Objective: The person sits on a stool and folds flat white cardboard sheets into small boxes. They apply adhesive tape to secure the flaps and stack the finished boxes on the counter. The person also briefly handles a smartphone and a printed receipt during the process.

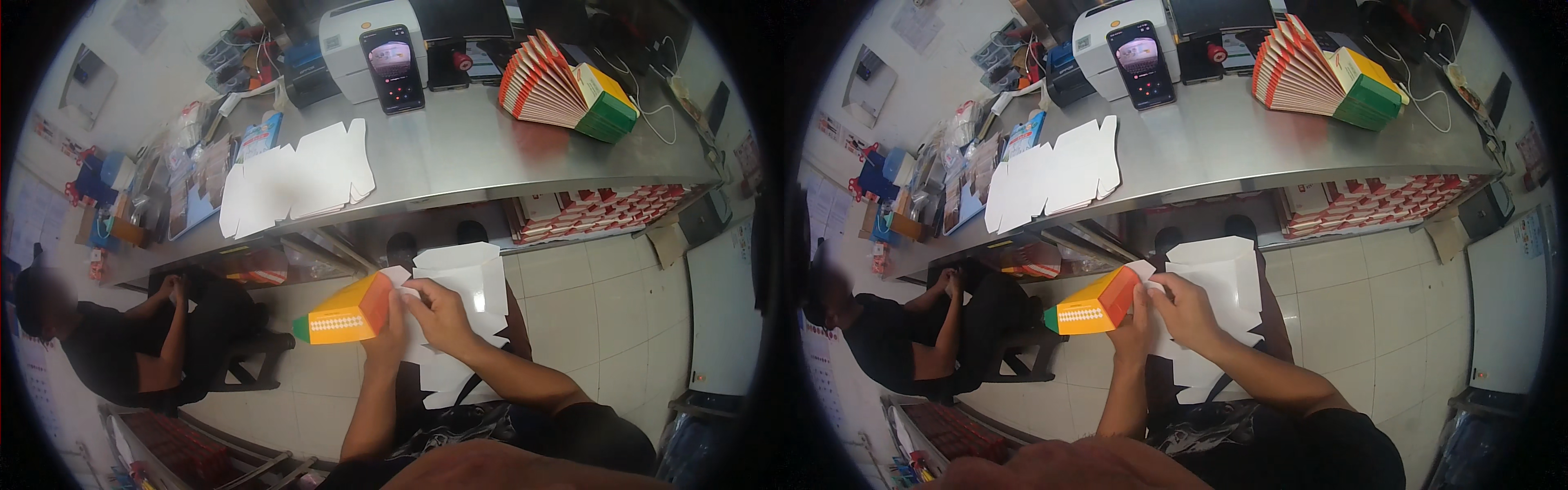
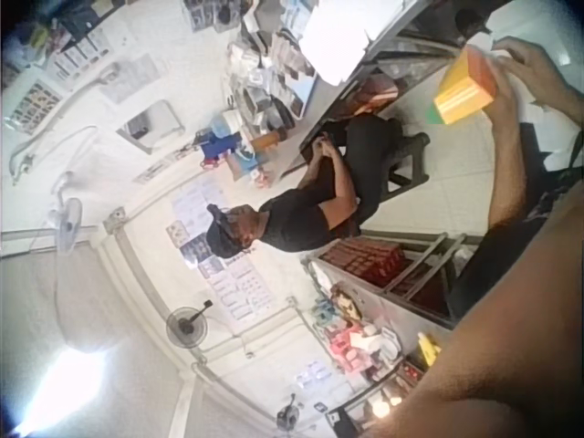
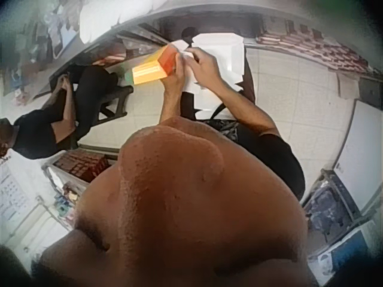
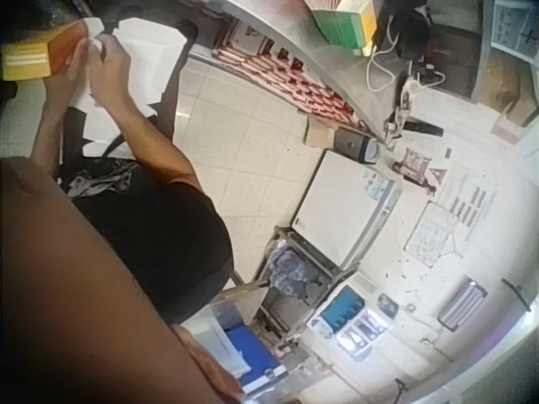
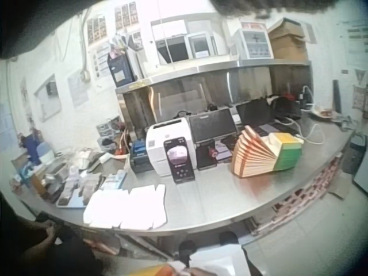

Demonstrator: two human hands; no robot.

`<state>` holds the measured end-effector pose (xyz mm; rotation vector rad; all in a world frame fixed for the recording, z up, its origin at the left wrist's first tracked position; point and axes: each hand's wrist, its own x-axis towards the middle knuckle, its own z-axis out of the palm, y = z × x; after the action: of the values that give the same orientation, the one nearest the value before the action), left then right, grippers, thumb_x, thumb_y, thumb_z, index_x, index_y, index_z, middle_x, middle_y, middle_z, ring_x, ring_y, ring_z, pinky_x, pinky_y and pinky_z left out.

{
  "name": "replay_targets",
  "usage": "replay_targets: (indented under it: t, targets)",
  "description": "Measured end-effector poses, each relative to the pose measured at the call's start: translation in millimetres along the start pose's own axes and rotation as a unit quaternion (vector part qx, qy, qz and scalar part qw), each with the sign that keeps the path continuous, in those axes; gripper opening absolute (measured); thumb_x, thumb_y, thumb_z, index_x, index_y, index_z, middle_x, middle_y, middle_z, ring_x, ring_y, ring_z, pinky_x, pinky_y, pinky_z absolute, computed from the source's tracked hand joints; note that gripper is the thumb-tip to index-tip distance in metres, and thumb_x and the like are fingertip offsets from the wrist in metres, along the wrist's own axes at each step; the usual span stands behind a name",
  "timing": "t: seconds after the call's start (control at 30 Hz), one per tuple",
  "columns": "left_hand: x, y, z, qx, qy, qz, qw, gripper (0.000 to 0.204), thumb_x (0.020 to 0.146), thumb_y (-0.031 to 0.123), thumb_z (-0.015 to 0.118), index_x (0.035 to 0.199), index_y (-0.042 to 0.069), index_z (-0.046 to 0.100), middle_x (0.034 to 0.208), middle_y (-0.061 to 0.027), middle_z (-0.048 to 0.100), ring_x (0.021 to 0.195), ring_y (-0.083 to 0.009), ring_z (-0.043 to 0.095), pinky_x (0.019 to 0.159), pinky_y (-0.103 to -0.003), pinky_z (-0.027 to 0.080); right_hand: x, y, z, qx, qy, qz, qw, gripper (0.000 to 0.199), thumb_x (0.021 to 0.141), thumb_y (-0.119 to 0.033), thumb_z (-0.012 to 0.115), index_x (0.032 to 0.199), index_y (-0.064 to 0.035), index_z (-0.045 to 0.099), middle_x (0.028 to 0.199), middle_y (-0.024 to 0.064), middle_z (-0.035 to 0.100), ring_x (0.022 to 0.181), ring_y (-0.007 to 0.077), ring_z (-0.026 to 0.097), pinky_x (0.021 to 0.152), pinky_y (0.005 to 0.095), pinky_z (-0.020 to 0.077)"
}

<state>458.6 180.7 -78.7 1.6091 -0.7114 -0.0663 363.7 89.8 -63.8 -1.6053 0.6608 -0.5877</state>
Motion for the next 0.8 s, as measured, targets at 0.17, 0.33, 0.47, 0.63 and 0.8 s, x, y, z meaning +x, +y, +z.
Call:
replay_targets:
  t: [0.17,0.33,0.47,0.63,0.8]
  targets:
    - [7,20,-2,0.066,-0.031,0.028,0.997,0.015,0.097,0.005,0.066,0.109,-0.003,0.070,0.104,-0.0140,0.071,0.099,-0.0280,0.069,0.088,-0.040,0.053,0,12,4,-0.083,0.073,-0.181,0.977,0.048,0.097,-0.006,0.063,0.143,-0.0002,0.050,0.123,0.0199,0.065,0.105,0.0320,0.068,0.086,0.0393,0.0557]
    - [13,26,-22,0.164,-0.101,0.081,0.978,0.026,0.087,0.003,0.065,0.112,-0.004,0.066,0.110,-0.0209,0.068,0.102,-0.0389,0.067,0.089,-0.044,0.053,-5,-4,-9,0.061,-0.035,-0.047,0.996,0.056,0.099,-0.001,0.060,0.152,-0.0033,0.043,0.131,0.0175,0.065,0.102,0.0240,0.071,0.082,0.0342,0.0582]
    - [12,31,-13,0.187,-0.066,0.108,0.974,0.018,0.090,0.003,0.064,0.108,-0.003,0.065,0.105,-0.0201,0.067,0.096,-0.0397,0.066,0.084,-0.048,0.052,-5,-7,-11,0.057,-0.142,-0.081,0.985,0.054,0.097,0.000,0.056,0.151,-0.0033,0.048,0.127,0.0170,0.069,0.102,0.0236,0.072,0.087,0.0347,0.0562]
    - [-3,11,-15,0.175,-0.117,0.017,0.977,0.011,0.092,0.002,0.064,0.103,-0.001,0.064,0.096,-0.0192,0.065,0.092,-0.0394,0.063,0.082,-0.046,0.051,25,-2,-31,-0.077,-0.062,-0.180,0.979,0.037,0.093,-0.001,0.060,0.130,-0.0014,0.063,0.106,0.0144,0.074,0.098,0.0282,0.070,0.087,0.0371,0.0540]
    - [-24,-3,-6,0.231,-0.188,0.110,0.948,0.013,0.090,0.004,0.068,0.103,0.000,0.064,0.099,-0.0171,0.068,0.092,-0.0384,0.064,0.083,-0.046,0.051,134,-66,-86,-0.200,0.168,-0.347,0.901,0.034,0.093,-0.006,0.064,0.127,-0.0039,0.065,0.114,0.0157,0.068,0.095,0.0329,0.068,0.082,0.0424,0.0546]
